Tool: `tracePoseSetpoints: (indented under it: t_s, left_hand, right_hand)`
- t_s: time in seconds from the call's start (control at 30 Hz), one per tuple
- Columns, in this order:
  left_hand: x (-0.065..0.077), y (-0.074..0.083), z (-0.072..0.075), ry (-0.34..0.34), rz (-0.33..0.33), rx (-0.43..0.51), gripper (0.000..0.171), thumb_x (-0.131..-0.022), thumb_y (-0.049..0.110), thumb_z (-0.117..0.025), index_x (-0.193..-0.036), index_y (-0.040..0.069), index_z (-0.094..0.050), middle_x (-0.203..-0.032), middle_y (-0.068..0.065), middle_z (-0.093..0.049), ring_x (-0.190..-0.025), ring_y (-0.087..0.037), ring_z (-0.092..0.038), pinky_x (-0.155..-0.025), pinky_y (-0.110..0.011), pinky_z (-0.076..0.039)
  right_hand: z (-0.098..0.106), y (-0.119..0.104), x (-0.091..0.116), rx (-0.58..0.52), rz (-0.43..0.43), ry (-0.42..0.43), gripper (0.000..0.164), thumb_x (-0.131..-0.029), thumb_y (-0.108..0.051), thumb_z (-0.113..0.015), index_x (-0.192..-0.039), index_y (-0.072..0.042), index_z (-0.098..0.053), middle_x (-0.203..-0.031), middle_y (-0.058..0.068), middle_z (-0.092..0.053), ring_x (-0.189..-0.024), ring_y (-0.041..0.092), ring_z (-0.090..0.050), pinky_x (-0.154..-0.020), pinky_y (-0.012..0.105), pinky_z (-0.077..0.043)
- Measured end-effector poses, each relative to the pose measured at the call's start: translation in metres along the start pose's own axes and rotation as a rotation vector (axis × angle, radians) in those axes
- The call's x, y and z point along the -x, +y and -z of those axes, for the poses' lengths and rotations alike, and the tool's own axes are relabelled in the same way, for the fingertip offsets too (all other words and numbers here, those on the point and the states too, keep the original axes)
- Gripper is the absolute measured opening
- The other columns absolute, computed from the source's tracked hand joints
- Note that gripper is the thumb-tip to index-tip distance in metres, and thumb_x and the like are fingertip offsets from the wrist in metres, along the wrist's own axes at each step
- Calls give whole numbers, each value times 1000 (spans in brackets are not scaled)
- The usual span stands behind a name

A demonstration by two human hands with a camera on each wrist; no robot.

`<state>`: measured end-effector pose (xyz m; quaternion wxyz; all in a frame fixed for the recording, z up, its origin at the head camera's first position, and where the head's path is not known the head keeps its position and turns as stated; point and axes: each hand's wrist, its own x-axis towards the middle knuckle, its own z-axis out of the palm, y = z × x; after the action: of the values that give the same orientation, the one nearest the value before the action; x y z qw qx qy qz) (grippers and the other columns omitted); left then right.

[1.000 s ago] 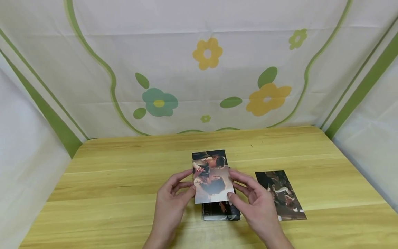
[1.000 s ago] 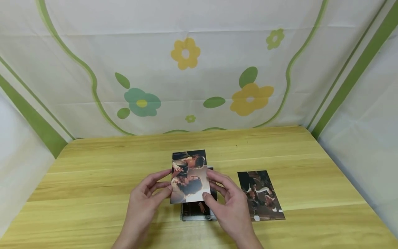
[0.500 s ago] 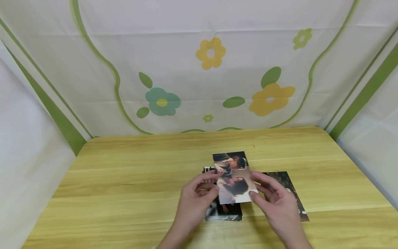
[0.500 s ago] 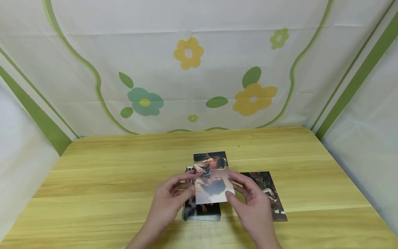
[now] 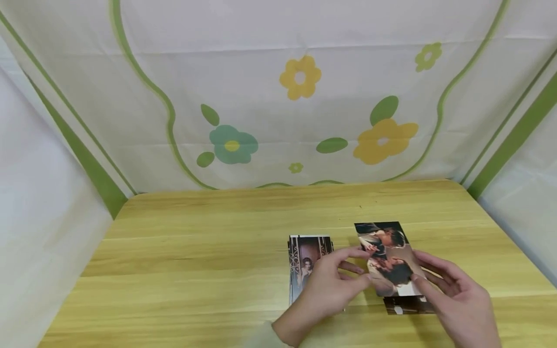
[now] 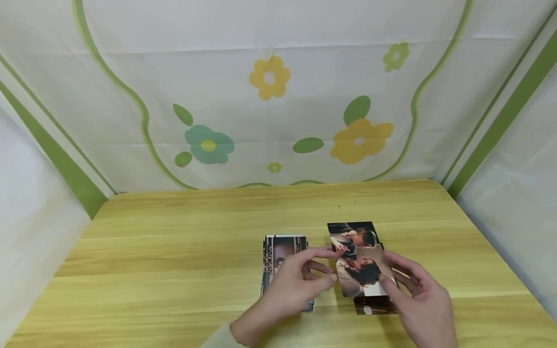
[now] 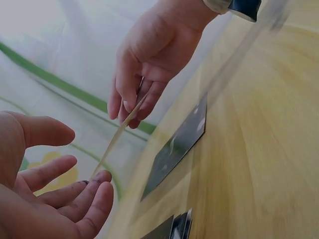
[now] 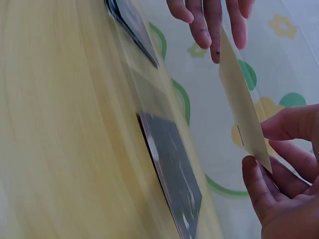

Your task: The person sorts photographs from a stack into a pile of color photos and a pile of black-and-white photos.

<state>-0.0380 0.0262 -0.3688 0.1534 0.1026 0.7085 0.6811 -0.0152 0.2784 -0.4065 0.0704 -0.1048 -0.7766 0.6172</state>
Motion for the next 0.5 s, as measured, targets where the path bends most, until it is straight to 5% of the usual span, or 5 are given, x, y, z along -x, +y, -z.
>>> tracePoseSetpoints:
  t_s: [0.2, 0.5]
  left_hand:
    - [-7, -5, -14, -18, 8, 4, 41, -91, 6, -79, -130, 21, -75, -134, 9, -69, -92, 3, -67, -74, -17, -59]
    - [-12, -14, -27, 14, 129, -24, 45, -88, 9, -84, -126, 30, -75, -104, 9, -73, -82, -1, -65, -59, -18, -53]
  right_hand:
    - [14, 7, -1, 137, -52, 15, 56, -95, -18, -84, -147, -9, -64, -116, -34, -71, -100, -14, -71, -77, 13, -60]
    - [22, 19, -2, 290, -178, -38, 64, -99, -32, -80, -154, -9, -57, -111, -45, -59, -98, -19, -65, -78, 19, -63]
